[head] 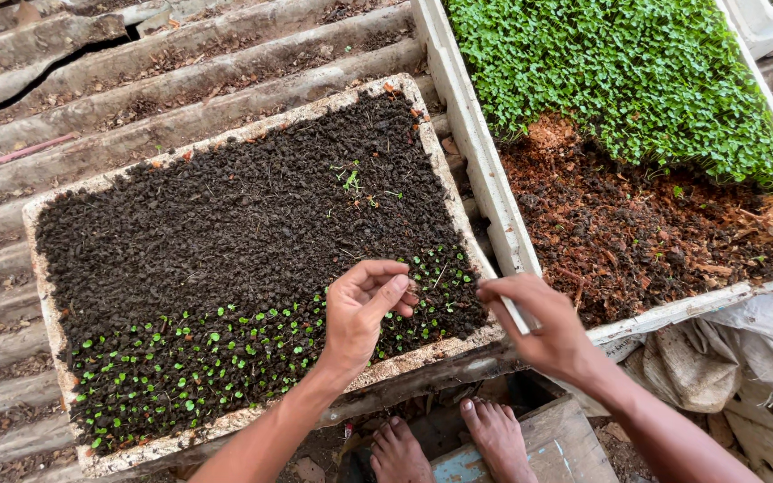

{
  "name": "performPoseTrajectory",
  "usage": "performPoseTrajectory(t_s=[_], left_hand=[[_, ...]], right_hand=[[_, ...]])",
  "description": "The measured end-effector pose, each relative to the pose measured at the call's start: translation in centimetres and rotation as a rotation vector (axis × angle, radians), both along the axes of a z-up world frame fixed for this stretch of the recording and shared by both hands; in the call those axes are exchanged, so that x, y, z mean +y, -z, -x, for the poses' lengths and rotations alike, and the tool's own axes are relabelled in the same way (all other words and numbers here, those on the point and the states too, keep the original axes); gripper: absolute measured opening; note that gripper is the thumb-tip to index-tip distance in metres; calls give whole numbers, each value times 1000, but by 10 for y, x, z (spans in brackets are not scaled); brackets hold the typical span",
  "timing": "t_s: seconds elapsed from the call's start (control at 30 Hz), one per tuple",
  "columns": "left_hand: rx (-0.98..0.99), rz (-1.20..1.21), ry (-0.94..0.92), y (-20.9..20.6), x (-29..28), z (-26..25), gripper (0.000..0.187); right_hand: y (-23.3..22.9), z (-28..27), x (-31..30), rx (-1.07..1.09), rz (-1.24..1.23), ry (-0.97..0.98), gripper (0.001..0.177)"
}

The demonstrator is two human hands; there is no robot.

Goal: The person thins seedlings in a planting tray by using a pair of tweezers to pull out individual sprouts from the soil and placing them into a separate container or discarding them.

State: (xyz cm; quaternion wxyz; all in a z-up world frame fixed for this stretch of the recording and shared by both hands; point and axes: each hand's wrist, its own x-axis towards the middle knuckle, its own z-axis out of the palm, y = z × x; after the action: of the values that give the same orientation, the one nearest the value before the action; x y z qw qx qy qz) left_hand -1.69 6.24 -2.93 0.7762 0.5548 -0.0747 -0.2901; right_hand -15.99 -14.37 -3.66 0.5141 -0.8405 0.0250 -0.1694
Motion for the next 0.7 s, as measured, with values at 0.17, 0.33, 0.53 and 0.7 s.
performPoseTrajectory(t_s=[0.17,0.33,0.53,0.7], left_hand=[[7,-12,-22,10,9,3,19],[-10,-4,-2,15,11,6,18],[-22,-1,5,15,10,9,18],[-23,-6,6,20,12,10,18]], right_hand=[[-4,14,-33,-30,-252,87,19],[5,2,-37,83,-378,95,14],[24,-16,-33,190,-255,101,13],[34,-22,-31,224,-251,112,15]])
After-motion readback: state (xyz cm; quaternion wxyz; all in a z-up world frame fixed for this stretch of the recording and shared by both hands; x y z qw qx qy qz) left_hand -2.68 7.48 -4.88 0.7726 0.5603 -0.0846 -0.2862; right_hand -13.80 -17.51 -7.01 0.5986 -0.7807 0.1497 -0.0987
